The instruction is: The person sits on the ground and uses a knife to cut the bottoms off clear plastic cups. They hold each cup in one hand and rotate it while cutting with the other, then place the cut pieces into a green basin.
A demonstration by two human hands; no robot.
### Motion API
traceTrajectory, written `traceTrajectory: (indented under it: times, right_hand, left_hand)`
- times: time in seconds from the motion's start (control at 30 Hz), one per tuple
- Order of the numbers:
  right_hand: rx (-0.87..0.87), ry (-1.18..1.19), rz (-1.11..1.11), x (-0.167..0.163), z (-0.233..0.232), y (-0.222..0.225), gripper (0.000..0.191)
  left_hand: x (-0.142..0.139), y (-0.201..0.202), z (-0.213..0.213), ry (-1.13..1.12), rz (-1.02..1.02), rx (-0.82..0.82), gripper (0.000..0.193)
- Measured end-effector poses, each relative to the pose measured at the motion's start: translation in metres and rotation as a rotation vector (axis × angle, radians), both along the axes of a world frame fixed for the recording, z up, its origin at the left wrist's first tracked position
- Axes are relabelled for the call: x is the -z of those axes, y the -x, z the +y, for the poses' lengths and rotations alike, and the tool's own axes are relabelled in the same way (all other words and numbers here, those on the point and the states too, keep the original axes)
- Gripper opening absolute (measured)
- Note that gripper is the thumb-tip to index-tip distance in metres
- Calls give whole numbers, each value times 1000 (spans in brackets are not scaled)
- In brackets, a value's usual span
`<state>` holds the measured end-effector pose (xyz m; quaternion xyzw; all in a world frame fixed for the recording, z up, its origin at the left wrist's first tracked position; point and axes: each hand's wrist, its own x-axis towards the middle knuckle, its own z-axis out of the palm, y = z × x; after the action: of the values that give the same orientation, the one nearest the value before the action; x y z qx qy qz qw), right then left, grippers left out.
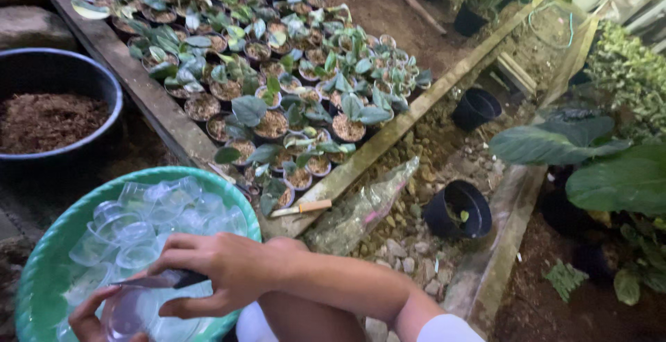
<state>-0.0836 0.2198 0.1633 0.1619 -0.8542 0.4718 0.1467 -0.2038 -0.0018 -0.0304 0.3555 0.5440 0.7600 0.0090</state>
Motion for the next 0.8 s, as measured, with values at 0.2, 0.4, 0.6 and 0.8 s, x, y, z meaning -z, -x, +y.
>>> traceTrajectory:
  times: [0.2, 0.4, 0.6, 0.8]
  right_hand:
    - [-10, -11, -12, 0, 1, -2, 41]
    - [-13, 8, 1, 2, 3, -1, 40]
    - [-13, 3, 1, 1, 6, -1, 42]
    - [-11, -22, -12, 1, 5, -1, 43]
  left_hand:
    - [3, 16, 10, 136, 22, -120, 64]
    - [8, -2, 8, 129, -13, -177, 68]
    - [-7, -1, 4, 76, -32, 44, 80]
    - [-5, -9, 4, 60, -1, -7, 71]
